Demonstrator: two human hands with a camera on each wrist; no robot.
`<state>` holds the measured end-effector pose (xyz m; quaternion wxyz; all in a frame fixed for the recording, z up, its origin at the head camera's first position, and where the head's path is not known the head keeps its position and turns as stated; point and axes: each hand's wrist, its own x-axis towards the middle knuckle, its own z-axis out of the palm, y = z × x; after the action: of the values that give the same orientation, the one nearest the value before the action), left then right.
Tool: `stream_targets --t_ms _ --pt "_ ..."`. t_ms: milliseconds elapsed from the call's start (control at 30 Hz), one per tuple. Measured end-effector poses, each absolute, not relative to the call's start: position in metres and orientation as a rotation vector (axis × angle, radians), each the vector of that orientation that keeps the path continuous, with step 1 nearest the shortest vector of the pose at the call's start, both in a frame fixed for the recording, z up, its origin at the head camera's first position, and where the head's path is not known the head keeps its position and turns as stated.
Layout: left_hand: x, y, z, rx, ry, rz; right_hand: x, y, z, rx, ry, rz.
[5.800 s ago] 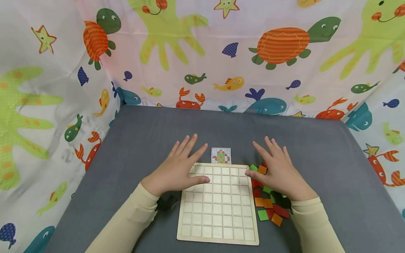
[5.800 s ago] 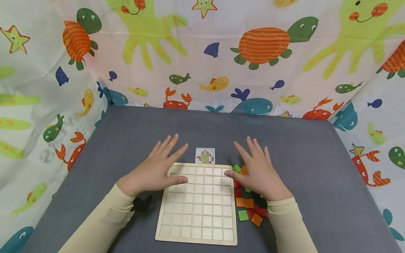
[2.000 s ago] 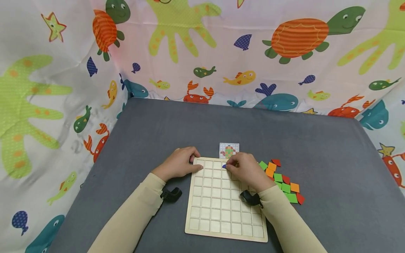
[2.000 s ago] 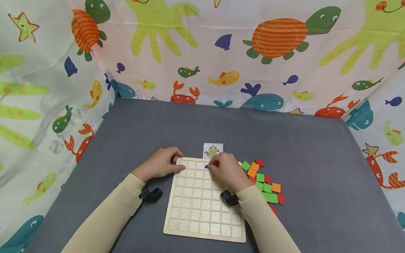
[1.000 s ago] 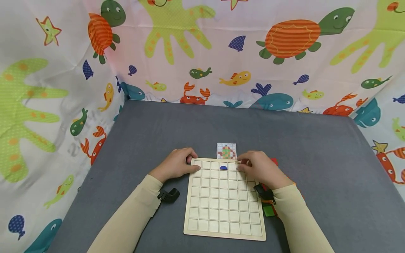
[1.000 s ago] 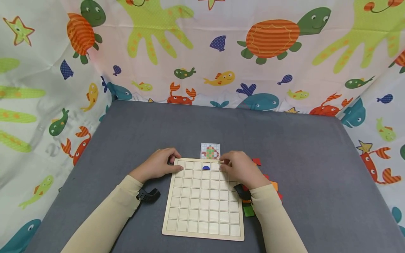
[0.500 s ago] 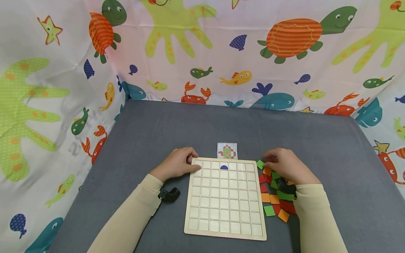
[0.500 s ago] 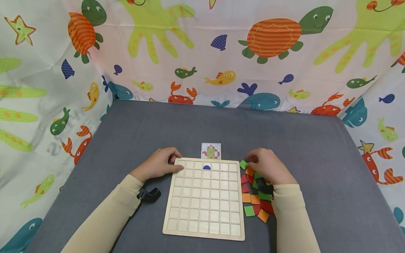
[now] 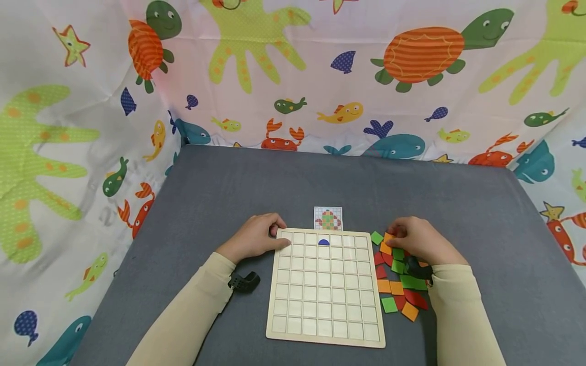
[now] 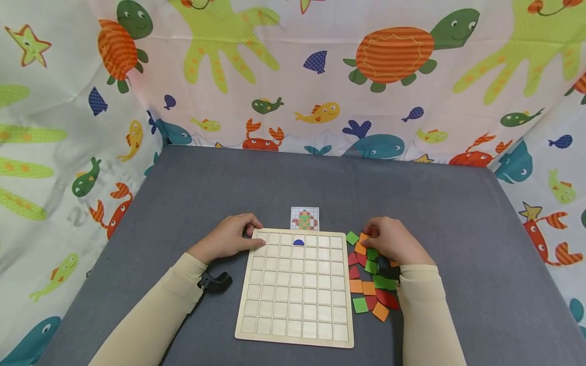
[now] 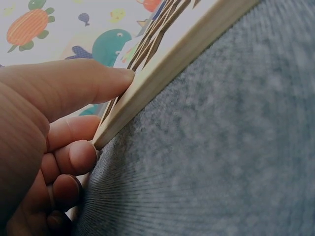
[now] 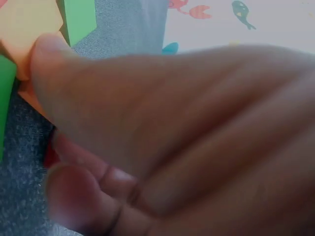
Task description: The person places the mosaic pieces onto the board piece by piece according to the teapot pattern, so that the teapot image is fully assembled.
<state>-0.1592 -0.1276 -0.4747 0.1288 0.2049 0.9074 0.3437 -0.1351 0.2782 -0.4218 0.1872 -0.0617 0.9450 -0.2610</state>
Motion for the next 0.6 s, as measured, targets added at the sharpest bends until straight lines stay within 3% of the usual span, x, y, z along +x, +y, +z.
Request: stream_targets --t_ms 600 --pt "-0.159 -0.127 -0.477 0.584 2.630 1.014 -0.127 0.262 -0.399 -0.221 2.730 -0.784"
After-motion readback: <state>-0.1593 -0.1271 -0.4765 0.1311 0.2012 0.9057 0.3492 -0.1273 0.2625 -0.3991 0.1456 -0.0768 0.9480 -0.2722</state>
